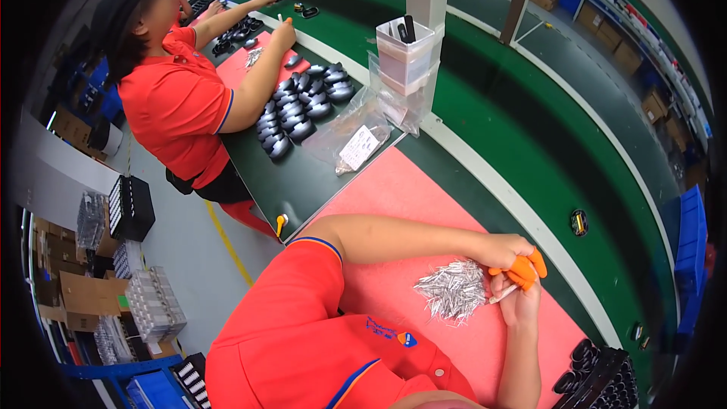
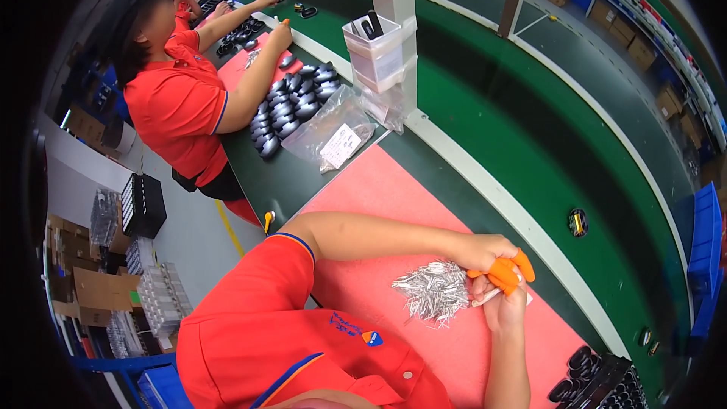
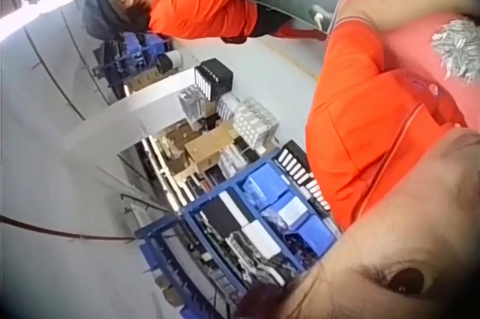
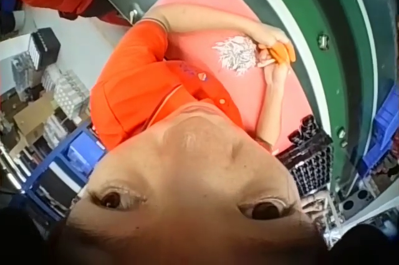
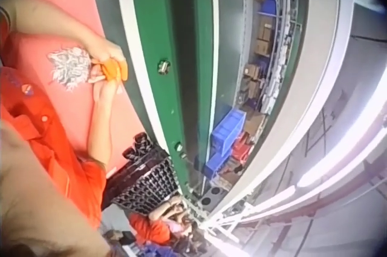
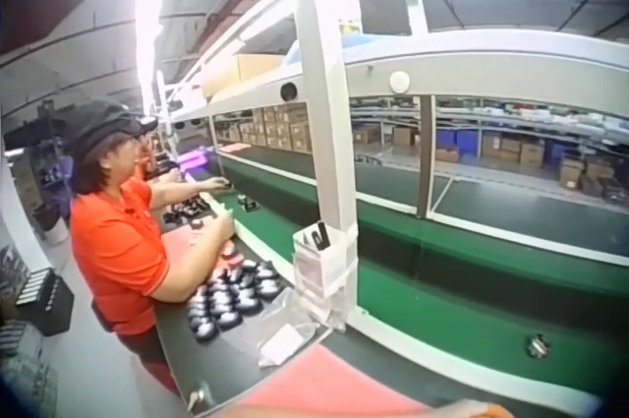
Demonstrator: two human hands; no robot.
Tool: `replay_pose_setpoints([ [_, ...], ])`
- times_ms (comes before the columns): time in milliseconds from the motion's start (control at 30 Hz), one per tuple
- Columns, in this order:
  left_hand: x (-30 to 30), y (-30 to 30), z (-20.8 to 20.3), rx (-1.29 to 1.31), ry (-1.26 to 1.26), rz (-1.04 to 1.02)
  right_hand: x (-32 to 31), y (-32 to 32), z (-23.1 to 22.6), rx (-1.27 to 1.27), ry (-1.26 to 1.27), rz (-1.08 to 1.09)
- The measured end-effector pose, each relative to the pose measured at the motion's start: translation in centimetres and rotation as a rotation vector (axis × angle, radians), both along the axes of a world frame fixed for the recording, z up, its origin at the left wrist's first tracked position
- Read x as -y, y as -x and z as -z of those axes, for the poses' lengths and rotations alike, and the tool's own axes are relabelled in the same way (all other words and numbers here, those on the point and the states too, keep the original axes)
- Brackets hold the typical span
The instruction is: The person assembles small electronic components by hand, inserting metal pins into orange plastic housings.
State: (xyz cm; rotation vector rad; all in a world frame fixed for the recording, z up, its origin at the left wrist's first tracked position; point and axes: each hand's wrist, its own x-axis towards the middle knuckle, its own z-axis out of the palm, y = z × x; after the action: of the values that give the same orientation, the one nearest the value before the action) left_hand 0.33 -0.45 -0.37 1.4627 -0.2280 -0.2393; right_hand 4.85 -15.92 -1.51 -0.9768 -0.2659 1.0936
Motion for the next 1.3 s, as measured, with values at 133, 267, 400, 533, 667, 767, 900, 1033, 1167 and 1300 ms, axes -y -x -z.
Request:
replay_pose_setpoints([
  [133,0.1,-0.5,0.9,0.064,0.016,-0.004,0.2,0.0,0.1,-0.012,0.013,0.025],
  [267,-0.3,-0.2,-0.3,-0.021,0.014,-0.006,0.1,-0.6,0.4,0.013,-0.029,-0.057],
  [400,-0.2,-0.1,0.0,0.058,-0.041,-0.008,-0.1,-0.1,-0.2,0.007,0.02,-0.002],
  [533,-0.3,0.0,-0.2,-0.018,0.012,-0.005,-0.1,0.1,-0.2,-0.031,0.021,0.001],
  [667,-0.1,-0.9,1.4,0.134,-0.069,-0.03,0.1,-0.3,0.1,-0.008,0.025,0.003],
  [767,-0.2,-0.3,-0.7,0.023,-0.044,-0.009,0.3,-0.6,0.3,-0.004,0.018,-0.007],
  [900,-0.3,0.0,0.0,0.007,-0.038,-0.018,-0.2,0.1,-0.1,0.008,0.027,0.012],
  [1033,0.0,-0.4,0.8,0.016,-0.04,-0.014,-0.1,-0.1,0.0,0.013,0.041,0.004],
  [1167,0.3,-0.9,1.8,0.113,-0.082,-0.035,0.1,-0.4,0.1,0.012,0.047,-0.011],
  [1300,-0.3,0.7,-1.9,-0.164,0.045,-0.007,0.0,-0.4,0.4,0.012,0.009,-0.044],
])
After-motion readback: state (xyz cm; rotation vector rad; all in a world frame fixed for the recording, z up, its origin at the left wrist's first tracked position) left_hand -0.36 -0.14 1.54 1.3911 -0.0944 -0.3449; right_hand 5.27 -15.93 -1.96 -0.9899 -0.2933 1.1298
